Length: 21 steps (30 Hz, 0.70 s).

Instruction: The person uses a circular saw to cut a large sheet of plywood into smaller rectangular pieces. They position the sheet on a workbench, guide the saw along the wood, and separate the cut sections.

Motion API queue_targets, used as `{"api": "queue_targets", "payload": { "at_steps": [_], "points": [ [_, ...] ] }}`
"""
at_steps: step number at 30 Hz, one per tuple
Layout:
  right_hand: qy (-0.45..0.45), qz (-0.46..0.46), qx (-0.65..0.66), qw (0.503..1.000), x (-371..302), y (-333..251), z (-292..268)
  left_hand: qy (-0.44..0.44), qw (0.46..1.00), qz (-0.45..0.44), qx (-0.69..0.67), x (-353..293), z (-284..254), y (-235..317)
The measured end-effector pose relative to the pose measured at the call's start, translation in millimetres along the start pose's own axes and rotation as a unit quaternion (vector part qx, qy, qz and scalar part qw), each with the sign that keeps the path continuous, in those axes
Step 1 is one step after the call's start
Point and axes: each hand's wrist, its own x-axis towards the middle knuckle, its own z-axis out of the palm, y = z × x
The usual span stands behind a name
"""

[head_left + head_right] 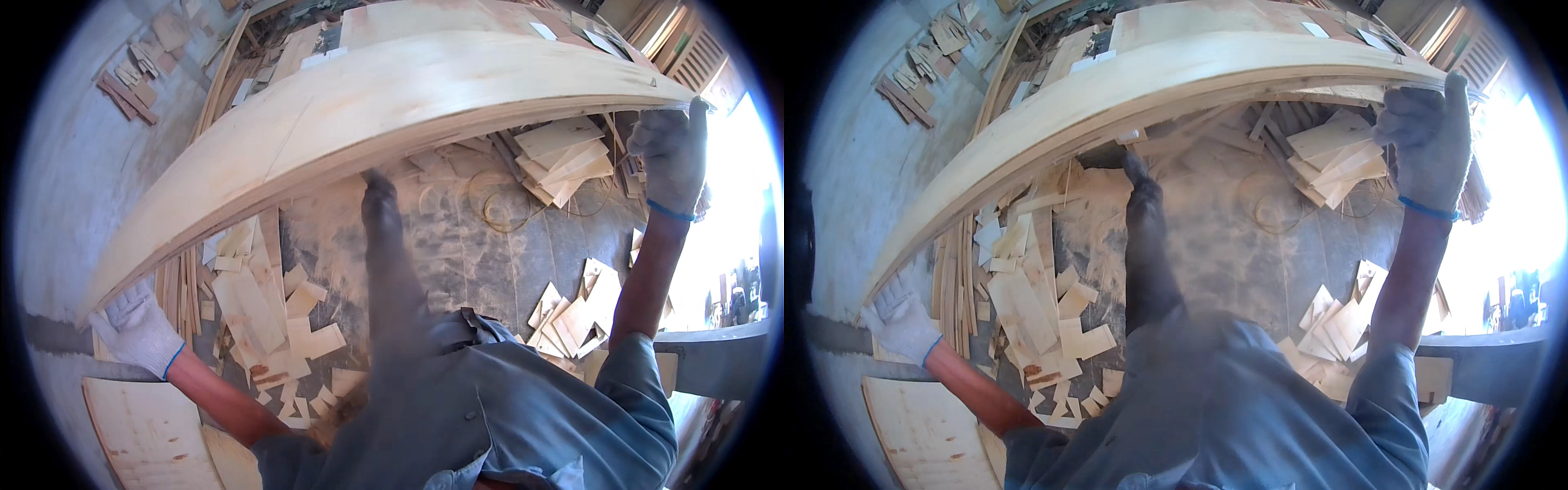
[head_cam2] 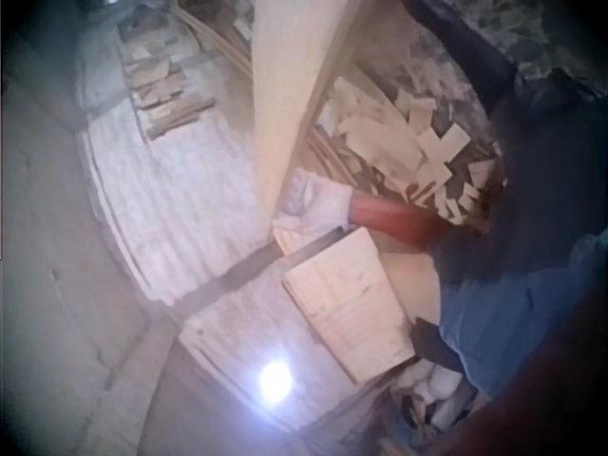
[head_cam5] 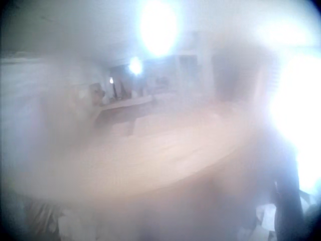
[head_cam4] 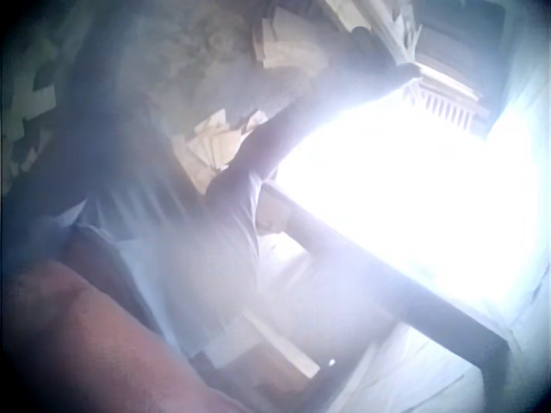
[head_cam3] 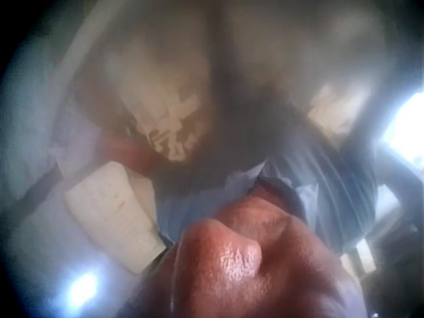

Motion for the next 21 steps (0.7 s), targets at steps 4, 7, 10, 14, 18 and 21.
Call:
{"api": "queue_targets", "payload": {
  "at_steps": [4,7,10,14,18,21],
  "points": [
    [0.025,-0.007,-0.008,1.000,-12.1,-2.1,2.4,-0.180,0.974,-0.094,-0.100,18.9,-39.4,-2.8],
    [0.083,-0.059,-0.071,0.992,-22.7,17.5,9.5,-0.291,0.928,-0.163,-0.163,31.6,-77.2,8.5],
    [0.005,-0.022,-0.100,0.995,-36.8,27.2,-29.1,-0.106,0.994,-0.012,-0.015,8.0,-91.1,-0.6],
    [0.059,-0.072,-0.315,0.945,-90.9,63.5,-48.2,-0.151,0.959,0.067,0.230,-29.2,-161.9,-18.0],
    [0.140,0.206,0.079,0.965,-136.3,109.7,-66.3,0.133,0.926,-0.158,0.315,-110.7,-129.3,-22.2],
    [0.192,0.324,0.148,0.915,-177.8,172.5,-93.8,0.106,0.912,-0.345,0.196,-96.4,-287.1,-60.8]
  ]
}}
